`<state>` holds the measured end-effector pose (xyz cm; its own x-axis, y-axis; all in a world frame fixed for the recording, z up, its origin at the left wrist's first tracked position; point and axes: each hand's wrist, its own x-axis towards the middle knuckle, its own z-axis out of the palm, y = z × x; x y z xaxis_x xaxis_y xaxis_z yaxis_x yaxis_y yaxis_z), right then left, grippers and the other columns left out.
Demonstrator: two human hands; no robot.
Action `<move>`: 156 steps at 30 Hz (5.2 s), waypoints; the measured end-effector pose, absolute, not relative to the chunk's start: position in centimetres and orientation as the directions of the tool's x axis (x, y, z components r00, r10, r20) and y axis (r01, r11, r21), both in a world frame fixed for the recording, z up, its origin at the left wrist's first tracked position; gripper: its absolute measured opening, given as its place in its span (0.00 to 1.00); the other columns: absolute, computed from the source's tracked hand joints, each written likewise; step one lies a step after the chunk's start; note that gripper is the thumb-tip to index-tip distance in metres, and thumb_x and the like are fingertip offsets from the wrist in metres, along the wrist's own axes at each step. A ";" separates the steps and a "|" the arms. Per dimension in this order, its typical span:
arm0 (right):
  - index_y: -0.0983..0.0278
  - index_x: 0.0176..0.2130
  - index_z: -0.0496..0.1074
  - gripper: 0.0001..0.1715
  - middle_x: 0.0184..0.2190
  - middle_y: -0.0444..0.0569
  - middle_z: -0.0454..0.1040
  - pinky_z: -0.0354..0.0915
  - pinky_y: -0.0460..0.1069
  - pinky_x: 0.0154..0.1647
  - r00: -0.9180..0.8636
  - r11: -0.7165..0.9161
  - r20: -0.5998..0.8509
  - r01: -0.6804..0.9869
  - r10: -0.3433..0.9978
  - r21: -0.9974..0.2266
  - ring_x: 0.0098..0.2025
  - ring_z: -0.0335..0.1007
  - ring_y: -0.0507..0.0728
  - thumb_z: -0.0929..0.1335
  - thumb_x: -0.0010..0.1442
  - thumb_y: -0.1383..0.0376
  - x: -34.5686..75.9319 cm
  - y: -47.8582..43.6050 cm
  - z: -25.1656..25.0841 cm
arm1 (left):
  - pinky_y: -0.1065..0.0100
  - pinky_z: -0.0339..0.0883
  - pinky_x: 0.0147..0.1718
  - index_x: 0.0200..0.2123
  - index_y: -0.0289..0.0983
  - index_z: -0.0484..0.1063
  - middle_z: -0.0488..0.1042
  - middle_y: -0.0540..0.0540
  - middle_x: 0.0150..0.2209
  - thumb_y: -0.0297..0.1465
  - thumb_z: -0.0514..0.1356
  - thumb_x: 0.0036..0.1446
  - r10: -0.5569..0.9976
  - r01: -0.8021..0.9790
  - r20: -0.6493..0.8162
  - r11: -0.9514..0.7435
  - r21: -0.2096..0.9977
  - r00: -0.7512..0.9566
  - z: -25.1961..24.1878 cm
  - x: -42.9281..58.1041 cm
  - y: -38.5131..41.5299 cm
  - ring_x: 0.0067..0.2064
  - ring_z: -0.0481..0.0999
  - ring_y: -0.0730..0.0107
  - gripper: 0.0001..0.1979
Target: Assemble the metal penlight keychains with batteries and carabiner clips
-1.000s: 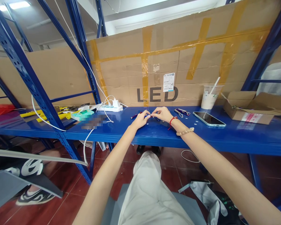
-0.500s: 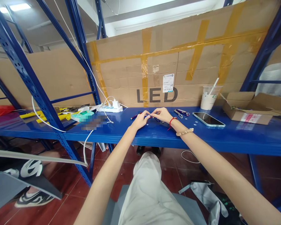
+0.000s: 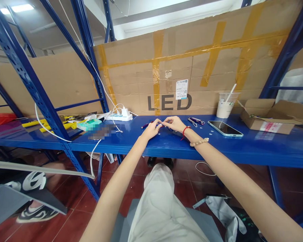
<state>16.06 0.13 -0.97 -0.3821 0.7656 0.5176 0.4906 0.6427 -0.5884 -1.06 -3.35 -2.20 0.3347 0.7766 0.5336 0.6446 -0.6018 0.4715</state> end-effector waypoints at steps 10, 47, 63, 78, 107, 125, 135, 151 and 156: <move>0.68 0.26 0.76 0.27 0.21 0.50 0.74 0.59 0.45 0.23 -0.375 0.661 0.547 0.489 0.748 -0.569 0.21 0.65 0.52 0.66 0.48 0.47 16.0 0.3 -1.2 | 0.69 0.65 0.34 0.41 0.38 0.64 0.72 0.49 0.27 0.33 0.48 0.60 0.773 0.683 0.522 -0.599 0.417 0.360 -2.1 -1.0 -3.4 0.30 0.73 0.69 0.09; 0.58 0.29 0.79 0.19 0.28 0.45 0.78 0.64 0.46 0.26 -0.172 0.307 0.337 0.863 0.926 -0.402 0.32 0.73 0.56 0.72 0.39 0.49 17.2 1.3 -0.8 | 0.68 0.61 0.36 0.39 0.40 0.63 0.74 0.46 0.34 0.36 0.51 0.59 0.751 0.770 0.650 -0.345 0.538 -0.118 -1.1 -0.7 -4.6 0.40 0.73 0.63 0.07; 0.60 0.32 0.78 0.13 0.28 0.44 0.79 0.66 0.44 0.28 -0.201 0.337 0.314 0.813 0.928 -0.475 0.32 0.74 0.54 0.72 0.44 0.58 17.1 1.1 -0.9 | 0.70 0.63 0.33 0.36 0.39 0.59 0.65 0.53 0.21 0.35 0.46 0.62 0.790 0.553 0.614 -0.513 0.656 0.004 -1.9 -0.8 -2.9 0.27 0.71 0.72 0.07; 0.68 0.30 0.78 0.18 0.24 0.50 0.77 0.66 0.46 0.24 -0.423 0.660 0.508 0.432 0.750 -0.615 0.21 0.70 0.52 0.72 0.44 0.56 15.8 0.6 -1.2 | 0.71 0.59 0.29 0.30 0.39 0.57 0.66 0.54 0.22 0.43 0.55 0.53 0.828 0.542 0.560 -0.482 0.689 0.023 -2.0 -0.5 -3.4 0.25 0.67 0.73 0.14; 0.69 0.30 0.78 0.22 0.30 0.54 0.78 0.68 0.45 0.18 -0.423 0.643 0.518 0.236 0.743 -0.729 0.28 0.72 0.56 0.74 0.37 0.55 15.3 0.6 -1.4 | 0.69 0.62 0.32 0.30 0.39 0.56 0.69 0.51 0.26 0.28 0.53 0.54 0.792 0.582 0.610 -0.511 0.633 0.031 -2.1 -0.7 -2.7 0.29 0.69 0.71 0.05; 0.59 0.35 0.78 0.14 0.28 0.45 0.77 0.57 0.44 0.25 -0.476 0.736 0.611 0.616 0.632 -0.282 0.28 0.69 0.51 0.69 0.49 0.57 15.2 -0.4 -0.9 | 0.68 0.64 0.33 0.32 0.39 0.60 0.69 0.50 0.27 0.26 0.54 0.52 0.795 0.618 0.604 -0.507 0.600 0.066 -2.3 -1.0 -2.5 0.28 0.69 0.70 0.04; 0.61 0.30 0.78 0.13 0.28 0.47 0.75 0.53 0.45 0.23 -0.571 0.732 0.558 0.674 0.602 -0.101 0.28 0.68 0.52 0.66 0.53 0.58 15.0 -0.5 -0.8 | 0.67 0.63 0.35 0.32 0.40 0.61 0.69 0.51 0.25 0.27 0.56 0.50 0.803 0.634 0.591 -0.496 0.593 0.075 -2.4 -1.0 -2.3 0.29 0.69 0.69 0.05; 0.68 0.32 0.76 0.21 0.34 0.53 0.77 0.71 0.49 0.32 -0.261 0.540 0.499 0.116 0.826 -0.834 0.33 0.72 0.56 0.72 0.44 0.54 14.3 1.1 -1.7 | 0.67 0.63 0.38 0.29 0.39 0.56 0.76 0.49 0.27 0.34 0.51 0.58 0.833 0.513 0.552 -0.462 0.724 -0.029 -1.6 -0.5 -3.2 0.31 0.73 0.69 0.07; 0.68 0.31 0.77 0.20 0.36 0.53 0.76 0.68 0.47 0.30 -0.148 0.604 0.587 0.242 0.796 -0.759 0.30 0.69 0.53 0.71 0.45 0.53 14.5 1.5 -1.7 | 0.68 0.64 0.35 0.29 0.39 0.57 0.75 0.50 0.26 0.35 0.52 0.58 0.840 0.491 0.540 -0.449 0.746 -0.053 -1.7 -0.5 -3.2 0.26 0.71 0.73 0.08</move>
